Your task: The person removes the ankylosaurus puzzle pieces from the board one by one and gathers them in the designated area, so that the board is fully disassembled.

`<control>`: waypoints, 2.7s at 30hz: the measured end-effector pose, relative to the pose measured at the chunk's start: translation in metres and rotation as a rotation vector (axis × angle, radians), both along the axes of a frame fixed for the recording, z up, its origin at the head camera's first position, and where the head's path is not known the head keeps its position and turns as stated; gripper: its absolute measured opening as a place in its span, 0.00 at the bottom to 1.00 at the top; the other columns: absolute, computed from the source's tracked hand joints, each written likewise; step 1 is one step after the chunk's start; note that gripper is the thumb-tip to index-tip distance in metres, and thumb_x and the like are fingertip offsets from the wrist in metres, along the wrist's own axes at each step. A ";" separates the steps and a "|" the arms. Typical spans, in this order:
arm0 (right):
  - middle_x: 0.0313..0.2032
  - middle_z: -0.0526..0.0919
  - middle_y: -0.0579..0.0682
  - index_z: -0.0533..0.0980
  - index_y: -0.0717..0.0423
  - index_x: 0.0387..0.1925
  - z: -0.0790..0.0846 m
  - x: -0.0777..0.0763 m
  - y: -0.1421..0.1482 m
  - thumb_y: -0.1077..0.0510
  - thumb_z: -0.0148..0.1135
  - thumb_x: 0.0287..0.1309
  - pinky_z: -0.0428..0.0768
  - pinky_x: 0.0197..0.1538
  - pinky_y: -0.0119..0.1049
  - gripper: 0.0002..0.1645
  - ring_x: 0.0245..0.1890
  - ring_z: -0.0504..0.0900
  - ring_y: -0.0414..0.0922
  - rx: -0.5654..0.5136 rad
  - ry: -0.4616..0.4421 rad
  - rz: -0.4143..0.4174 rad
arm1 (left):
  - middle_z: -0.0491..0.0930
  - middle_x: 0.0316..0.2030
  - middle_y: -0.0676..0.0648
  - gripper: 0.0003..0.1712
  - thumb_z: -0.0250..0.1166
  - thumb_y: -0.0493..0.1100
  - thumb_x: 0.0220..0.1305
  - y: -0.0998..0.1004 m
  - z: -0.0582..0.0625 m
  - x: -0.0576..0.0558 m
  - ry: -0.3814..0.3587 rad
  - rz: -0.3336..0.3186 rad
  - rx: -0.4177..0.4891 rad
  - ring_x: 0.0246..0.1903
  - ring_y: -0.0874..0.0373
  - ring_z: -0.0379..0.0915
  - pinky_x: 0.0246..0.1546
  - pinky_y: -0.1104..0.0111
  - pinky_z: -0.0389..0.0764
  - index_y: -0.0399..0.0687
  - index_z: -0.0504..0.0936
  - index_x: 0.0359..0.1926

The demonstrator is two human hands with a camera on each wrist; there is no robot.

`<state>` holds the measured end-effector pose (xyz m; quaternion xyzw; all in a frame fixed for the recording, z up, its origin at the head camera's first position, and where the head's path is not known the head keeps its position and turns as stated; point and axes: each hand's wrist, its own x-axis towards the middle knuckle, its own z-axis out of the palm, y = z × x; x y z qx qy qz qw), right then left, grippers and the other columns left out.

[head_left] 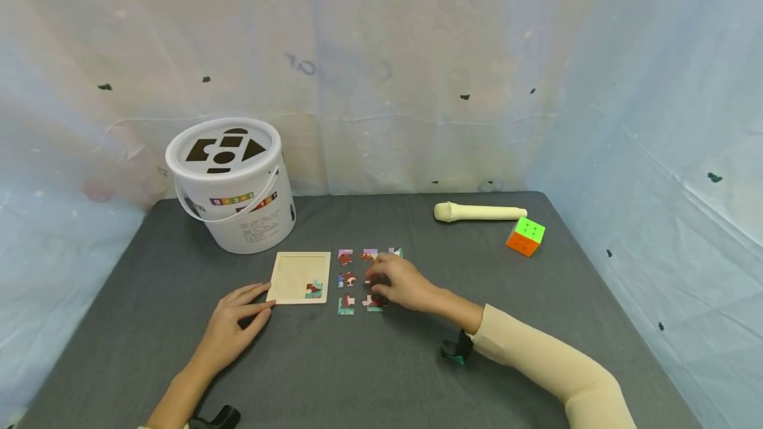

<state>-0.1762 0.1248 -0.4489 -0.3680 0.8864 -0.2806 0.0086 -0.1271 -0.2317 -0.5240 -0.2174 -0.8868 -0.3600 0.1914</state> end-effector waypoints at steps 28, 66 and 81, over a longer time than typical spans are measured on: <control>0.44 0.84 0.54 0.78 0.62 0.57 -0.003 -0.038 -0.104 0.78 0.55 0.57 0.73 0.46 0.28 0.27 0.43 0.80 0.44 0.119 -0.198 0.142 | 0.82 0.54 0.39 0.13 0.74 0.30 0.53 0.000 0.001 0.000 0.006 -0.002 -0.019 0.56 0.40 0.72 0.55 0.37 0.63 0.38 0.90 0.42; 0.36 0.73 0.48 0.85 0.60 0.46 -0.006 -0.029 -0.110 0.67 0.74 0.53 0.71 0.34 0.22 0.16 0.31 0.70 0.36 0.107 -0.192 0.054 | 0.82 0.54 0.39 0.12 0.74 0.30 0.52 0.000 -0.001 -0.001 0.019 -0.006 -0.008 0.56 0.39 0.73 0.55 0.37 0.63 0.38 0.90 0.41; 0.36 0.78 0.47 0.84 0.56 0.41 -0.012 -0.031 -0.111 0.65 0.75 0.53 0.72 0.37 0.23 0.13 0.32 0.73 0.35 0.103 -0.167 0.068 | 0.82 0.54 0.39 0.13 0.75 0.30 0.51 0.000 -0.001 0.000 0.016 -0.006 -0.004 0.56 0.39 0.73 0.55 0.37 0.63 0.38 0.90 0.41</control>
